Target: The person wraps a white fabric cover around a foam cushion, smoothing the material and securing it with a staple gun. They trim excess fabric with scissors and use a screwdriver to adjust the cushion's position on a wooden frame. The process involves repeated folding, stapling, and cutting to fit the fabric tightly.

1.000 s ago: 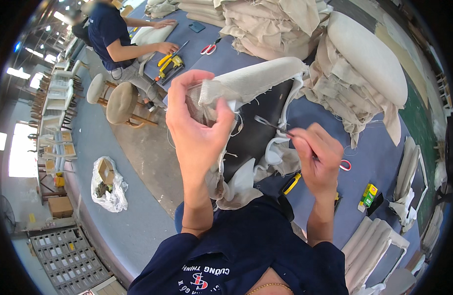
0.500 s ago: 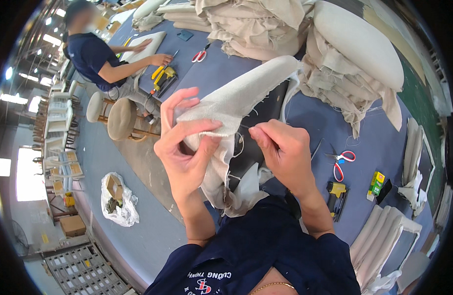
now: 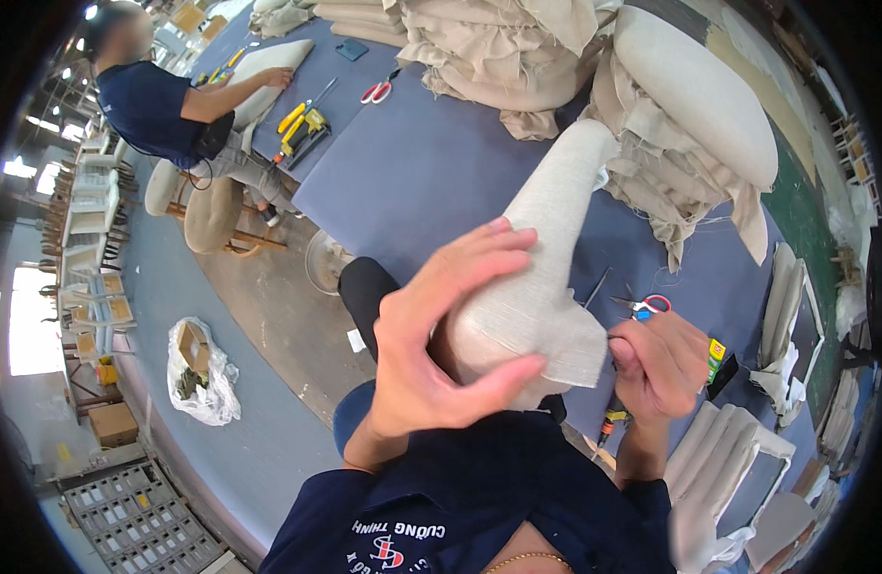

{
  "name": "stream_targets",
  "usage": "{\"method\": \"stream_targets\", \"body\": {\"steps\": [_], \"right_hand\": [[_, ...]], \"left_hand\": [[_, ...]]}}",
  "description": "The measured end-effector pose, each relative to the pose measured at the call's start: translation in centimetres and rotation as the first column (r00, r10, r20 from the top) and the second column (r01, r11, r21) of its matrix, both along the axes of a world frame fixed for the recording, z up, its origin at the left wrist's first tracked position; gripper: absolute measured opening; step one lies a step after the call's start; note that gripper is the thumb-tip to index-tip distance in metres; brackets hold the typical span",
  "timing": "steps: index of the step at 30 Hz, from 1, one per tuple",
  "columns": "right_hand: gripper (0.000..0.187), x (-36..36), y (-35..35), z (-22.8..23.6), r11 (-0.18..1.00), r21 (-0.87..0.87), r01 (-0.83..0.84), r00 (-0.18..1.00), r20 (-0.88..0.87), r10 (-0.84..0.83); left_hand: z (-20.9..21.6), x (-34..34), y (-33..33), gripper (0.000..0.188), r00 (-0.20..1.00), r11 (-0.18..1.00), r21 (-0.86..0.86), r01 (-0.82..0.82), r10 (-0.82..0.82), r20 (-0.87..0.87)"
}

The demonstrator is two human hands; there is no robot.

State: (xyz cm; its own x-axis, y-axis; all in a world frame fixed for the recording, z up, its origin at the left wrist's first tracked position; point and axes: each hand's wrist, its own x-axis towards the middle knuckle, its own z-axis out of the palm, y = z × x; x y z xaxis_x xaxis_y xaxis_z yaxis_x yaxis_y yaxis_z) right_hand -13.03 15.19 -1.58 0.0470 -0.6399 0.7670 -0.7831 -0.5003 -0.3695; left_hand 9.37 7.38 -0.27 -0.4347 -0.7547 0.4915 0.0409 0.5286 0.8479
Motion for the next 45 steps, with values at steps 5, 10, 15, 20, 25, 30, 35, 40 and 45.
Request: {"method": "stream_targets", "body": {"steps": [5, 10, 15, 20, 25, 30, 35, 40, 45], "right_hand": [[0.026, -1.3, 1.8, 2.0, 0.991, 0.136, -0.01, 0.994, -0.108, 0.025], [0.029, -1.7, 1.6, 2.2, 0.985, 0.143, -0.1, 0.988, -0.104, 0.116], [0.031, -2.4, 1.6, 2.8, 0.968, 0.191, -0.162, 0.972, -0.136, 0.19], [0.033, -3.0, 2.0, 2.5, 0.956, 0.18, -0.233, 0.959, -0.12, 0.257], [0.04, -4.4, 3.9, 2.5, 0.972, 0.184, -0.148, 0.975, -0.137, 0.174], [0.042, -4.8, 4.8, 1.4, 0.99, 0.126, -0.07, 0.992, -0.096, 0.082], [0.042, -4.6, 5.4, 1.8, 0.985, 0.16, -0.069, 0.991, -0.1, 0.086], [0.041, -5.6, 5.1, 1.9, 0.962, 0.173, -0.213, 0.958, -0.154, 0.24], [0.039, -5.6, 4.9, 0.7, 0.953, 0.155, -0.261, 0.957, -0.086, 0.276]], "left_hand": [[0.1, -1.2, 1.5, 0.068, 0.999, 0.996, -0.086, -0.035, 0.036, 0.013], [0.5, -2.1, 2.6, 0.064, 0.999, 0.996, -0.077, -0.044, 0.043, -0.009], [0.9, -2.4, 3.1, 0.061, 0.999, 0.997, -0.066, -0.031, 0.033, 0.028], [0.1, -3.0, 4.0, 0.063, 1.0, 0.996, -0.09, -0.017, 0.016, -0.009], [-0.3, -3.4, 4.7, 0.064, 0.999, 0.992, -0.124, -0.032, 0.029, -0.029], [-0.2, -4.1, 4.6, 0.061, 0.998, 0.997, -0.066, -0.047, 0.045, -0.038], [0.2, -4.7, 4.9, 0.061, 0.999, 0.999, -0.026, -0.043, 0.042, -0.03], [-0.5, -4.8, 5.5, 0.062, 0.999, 0.999, -0.034, -0.025, 0.023, -0.047], [0.3, -4.5, 5.8, 0.061, 0.999, 1.0, 0.002, 0.012, -0.012, 0.035]]}}
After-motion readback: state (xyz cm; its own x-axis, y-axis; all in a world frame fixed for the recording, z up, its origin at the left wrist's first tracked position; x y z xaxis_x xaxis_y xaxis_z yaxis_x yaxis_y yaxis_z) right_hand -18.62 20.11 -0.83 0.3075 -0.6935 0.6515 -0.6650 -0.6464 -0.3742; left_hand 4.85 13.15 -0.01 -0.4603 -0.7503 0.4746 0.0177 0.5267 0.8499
